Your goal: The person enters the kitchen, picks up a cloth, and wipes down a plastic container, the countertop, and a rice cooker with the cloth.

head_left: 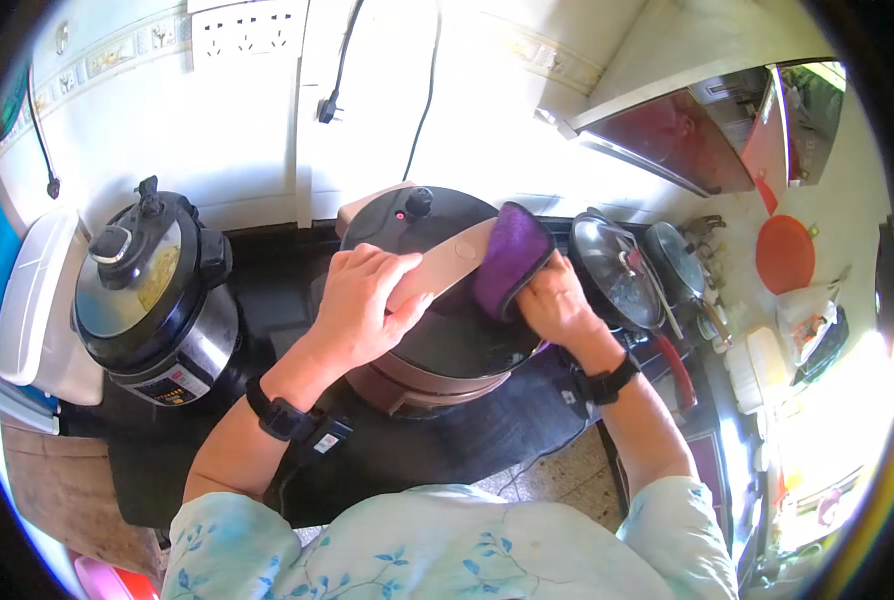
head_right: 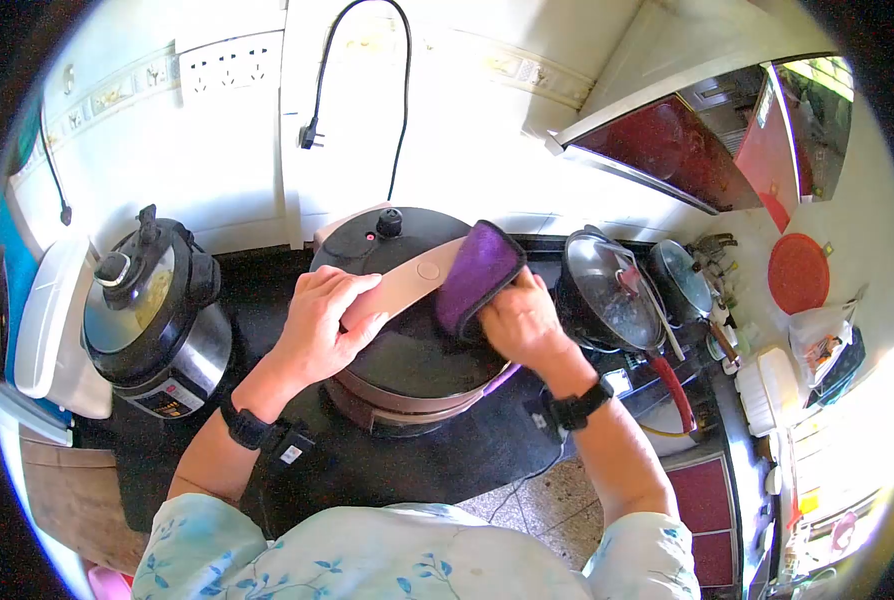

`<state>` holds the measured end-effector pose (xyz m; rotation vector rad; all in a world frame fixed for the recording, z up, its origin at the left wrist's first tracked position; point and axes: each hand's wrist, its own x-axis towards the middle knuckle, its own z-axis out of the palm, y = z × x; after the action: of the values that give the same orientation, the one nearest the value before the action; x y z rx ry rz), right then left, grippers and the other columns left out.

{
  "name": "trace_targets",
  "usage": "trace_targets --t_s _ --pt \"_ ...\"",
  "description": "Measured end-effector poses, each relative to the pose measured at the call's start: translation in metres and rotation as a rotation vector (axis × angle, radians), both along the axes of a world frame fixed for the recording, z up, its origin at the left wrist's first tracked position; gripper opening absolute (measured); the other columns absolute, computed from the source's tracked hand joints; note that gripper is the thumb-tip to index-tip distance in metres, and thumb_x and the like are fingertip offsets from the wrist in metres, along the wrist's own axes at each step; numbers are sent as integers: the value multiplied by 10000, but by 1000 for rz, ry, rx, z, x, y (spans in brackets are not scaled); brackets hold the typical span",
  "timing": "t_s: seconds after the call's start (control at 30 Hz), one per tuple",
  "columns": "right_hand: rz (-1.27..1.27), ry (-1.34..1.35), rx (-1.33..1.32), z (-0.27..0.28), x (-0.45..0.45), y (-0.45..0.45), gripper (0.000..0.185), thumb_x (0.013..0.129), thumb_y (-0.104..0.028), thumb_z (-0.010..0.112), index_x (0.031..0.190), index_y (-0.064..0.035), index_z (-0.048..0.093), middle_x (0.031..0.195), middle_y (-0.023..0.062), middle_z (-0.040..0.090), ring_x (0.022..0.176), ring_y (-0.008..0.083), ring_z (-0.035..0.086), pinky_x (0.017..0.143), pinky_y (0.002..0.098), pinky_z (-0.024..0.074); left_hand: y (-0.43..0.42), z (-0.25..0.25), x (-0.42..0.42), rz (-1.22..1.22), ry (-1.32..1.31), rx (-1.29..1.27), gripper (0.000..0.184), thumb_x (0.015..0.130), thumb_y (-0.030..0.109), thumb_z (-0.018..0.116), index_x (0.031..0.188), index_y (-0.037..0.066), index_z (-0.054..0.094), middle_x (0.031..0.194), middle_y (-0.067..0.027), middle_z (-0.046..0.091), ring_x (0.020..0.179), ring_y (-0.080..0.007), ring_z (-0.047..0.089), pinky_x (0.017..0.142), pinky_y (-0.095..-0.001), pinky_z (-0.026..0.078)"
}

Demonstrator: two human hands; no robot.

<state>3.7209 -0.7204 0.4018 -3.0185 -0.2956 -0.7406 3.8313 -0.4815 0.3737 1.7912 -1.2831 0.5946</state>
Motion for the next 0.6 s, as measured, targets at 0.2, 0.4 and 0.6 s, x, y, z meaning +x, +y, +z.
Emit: trace_targets --t_s 0.2,0.4,0.6 --pt "57 -108 204 -2 3 21 164 680 -93 524 786 -77 648 872 116 615 908 316 522 823 424 405 -2 -4 -3 34 -7 -24 311 708 170 656 979 42 575 862 -75 610 833 -238 548 759 -361 381" --pt "356 -12 326 6 -7 83 165 647 -75 603 809 -71 637 806 104 604 822 291 533 752 394 435 -2 -1 -4 57 -5 -19 276 717 132 621 971 32 575 880 -88 611 845 -239 551 757 -356 377" --pt "132 11 33 12 -16 32 131 651 -140 603 768 -80 610 742 53 574 707 236 530 662 351 406 -1 -2 -4 13 16 5 281 734 148 627 984 30 577 880 -92 610 825 -243 555 766 -352 377"
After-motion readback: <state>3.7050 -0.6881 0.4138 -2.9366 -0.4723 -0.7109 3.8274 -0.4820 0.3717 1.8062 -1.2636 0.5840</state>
